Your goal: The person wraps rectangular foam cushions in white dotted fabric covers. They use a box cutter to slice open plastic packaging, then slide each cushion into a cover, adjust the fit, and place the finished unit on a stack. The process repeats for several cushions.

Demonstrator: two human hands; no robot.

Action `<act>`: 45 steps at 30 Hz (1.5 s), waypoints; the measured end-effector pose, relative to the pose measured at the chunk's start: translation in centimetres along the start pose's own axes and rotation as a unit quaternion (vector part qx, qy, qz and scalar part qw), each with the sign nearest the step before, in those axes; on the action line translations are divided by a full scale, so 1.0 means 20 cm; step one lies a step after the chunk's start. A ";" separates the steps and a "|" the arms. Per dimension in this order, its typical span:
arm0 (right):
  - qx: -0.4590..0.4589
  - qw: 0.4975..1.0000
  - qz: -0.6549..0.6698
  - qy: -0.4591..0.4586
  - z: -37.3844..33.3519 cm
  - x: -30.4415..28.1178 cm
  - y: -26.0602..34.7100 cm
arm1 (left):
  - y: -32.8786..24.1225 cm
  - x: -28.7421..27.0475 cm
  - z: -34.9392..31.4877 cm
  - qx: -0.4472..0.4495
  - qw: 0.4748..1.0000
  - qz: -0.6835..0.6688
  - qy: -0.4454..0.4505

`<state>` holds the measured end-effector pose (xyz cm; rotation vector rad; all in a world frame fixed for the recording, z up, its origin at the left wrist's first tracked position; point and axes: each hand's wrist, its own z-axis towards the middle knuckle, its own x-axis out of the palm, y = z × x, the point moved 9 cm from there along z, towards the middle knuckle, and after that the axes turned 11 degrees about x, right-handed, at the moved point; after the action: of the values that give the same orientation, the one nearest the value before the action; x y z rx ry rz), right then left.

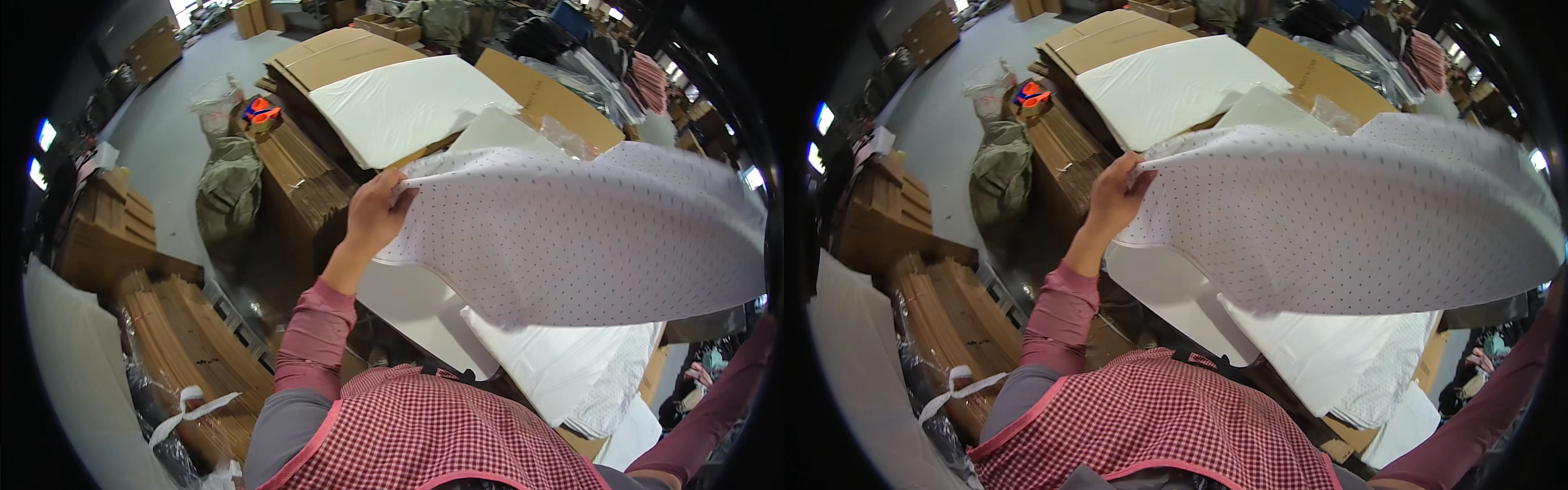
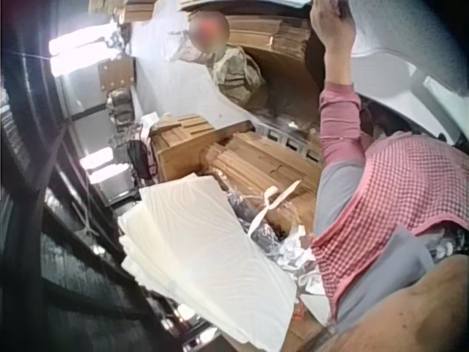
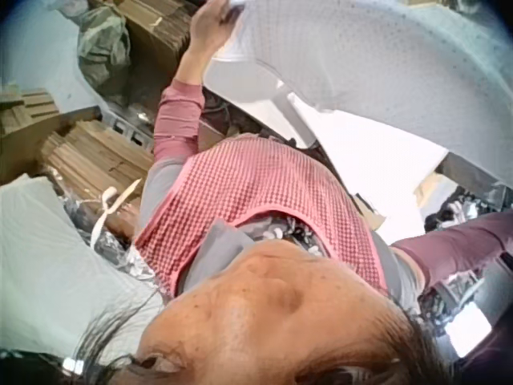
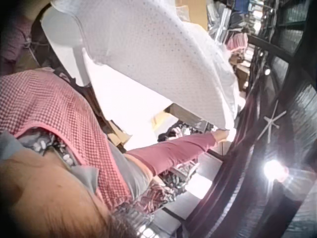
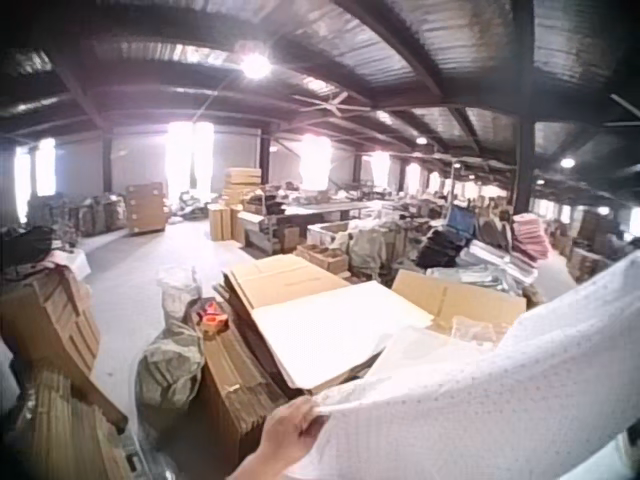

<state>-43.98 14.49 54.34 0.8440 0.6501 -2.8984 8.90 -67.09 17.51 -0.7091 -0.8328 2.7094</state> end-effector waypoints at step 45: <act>0.012 0.740 0.278 0.612 -1.99 -1.00 4.16 | 0.96 0.95 -0.94 -0.645 0.479 -0.528 0.275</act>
<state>6.76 -46.18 2.93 2.4007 0.2431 -1.5028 0.82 -67.51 -14.40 -0.7129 -2.0354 0.3321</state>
